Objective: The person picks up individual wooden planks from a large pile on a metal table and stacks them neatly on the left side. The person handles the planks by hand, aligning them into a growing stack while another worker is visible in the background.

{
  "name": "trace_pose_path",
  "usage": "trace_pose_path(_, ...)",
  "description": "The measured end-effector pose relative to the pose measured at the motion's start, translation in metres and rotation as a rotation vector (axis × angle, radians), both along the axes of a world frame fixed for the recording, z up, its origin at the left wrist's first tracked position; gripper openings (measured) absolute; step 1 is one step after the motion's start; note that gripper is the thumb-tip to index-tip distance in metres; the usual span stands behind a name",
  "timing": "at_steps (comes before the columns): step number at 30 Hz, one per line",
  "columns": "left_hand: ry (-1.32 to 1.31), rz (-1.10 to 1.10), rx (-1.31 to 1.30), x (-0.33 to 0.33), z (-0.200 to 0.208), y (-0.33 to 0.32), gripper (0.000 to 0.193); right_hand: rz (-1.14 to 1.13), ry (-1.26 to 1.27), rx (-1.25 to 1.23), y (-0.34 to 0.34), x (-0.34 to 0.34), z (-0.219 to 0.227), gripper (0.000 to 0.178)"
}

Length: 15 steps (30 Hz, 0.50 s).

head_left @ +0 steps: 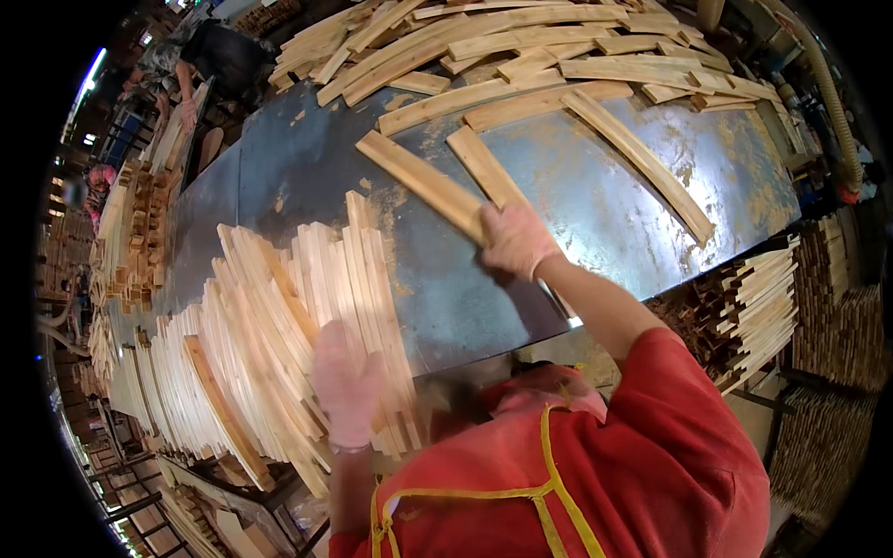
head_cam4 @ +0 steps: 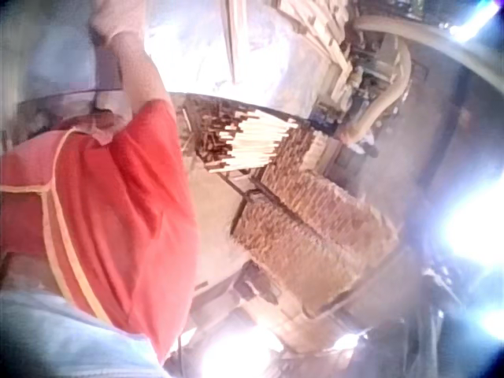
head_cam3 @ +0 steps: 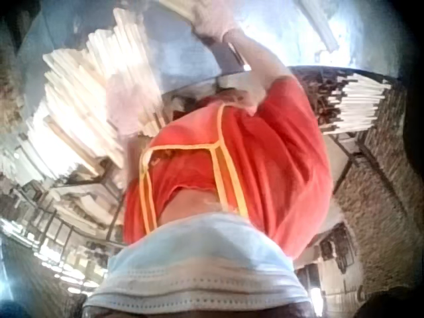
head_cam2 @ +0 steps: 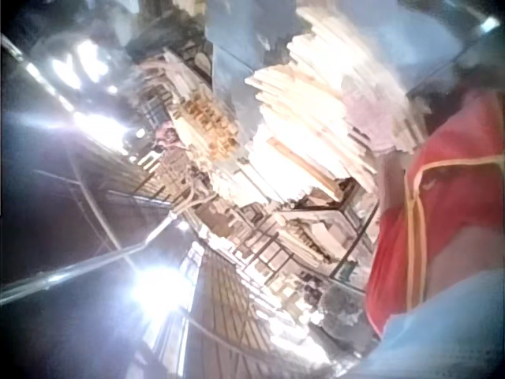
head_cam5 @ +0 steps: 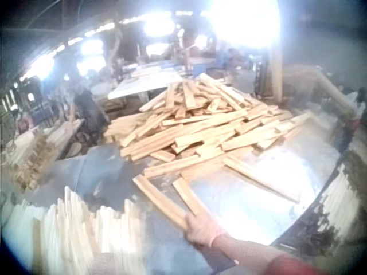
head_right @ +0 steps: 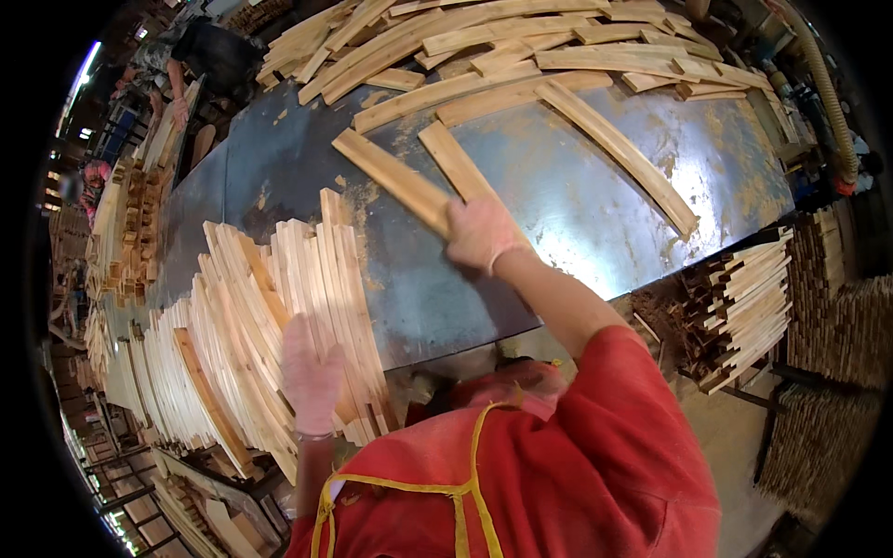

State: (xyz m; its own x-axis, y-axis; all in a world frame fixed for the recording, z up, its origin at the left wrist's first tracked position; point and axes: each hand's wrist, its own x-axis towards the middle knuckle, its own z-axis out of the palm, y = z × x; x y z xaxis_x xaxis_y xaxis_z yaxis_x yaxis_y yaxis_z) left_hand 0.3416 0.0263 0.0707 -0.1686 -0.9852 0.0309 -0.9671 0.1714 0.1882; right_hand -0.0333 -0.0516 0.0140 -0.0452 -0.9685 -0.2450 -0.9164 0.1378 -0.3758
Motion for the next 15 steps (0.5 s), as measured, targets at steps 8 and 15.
trace_pose_path(8,-0.509,-0.133,-0.022,-0.092,-0.086,-0.022,0.074,0.427,-0.485,0.13,0.12,0.105,-0.012,0.067)
trace_pose_path(15,-0.528,0.057,0.084,-0.073,-0.1,-0.01,0.08,-0.32,0.008,-0.04,0.092,-0.061,-0.053,0.076)
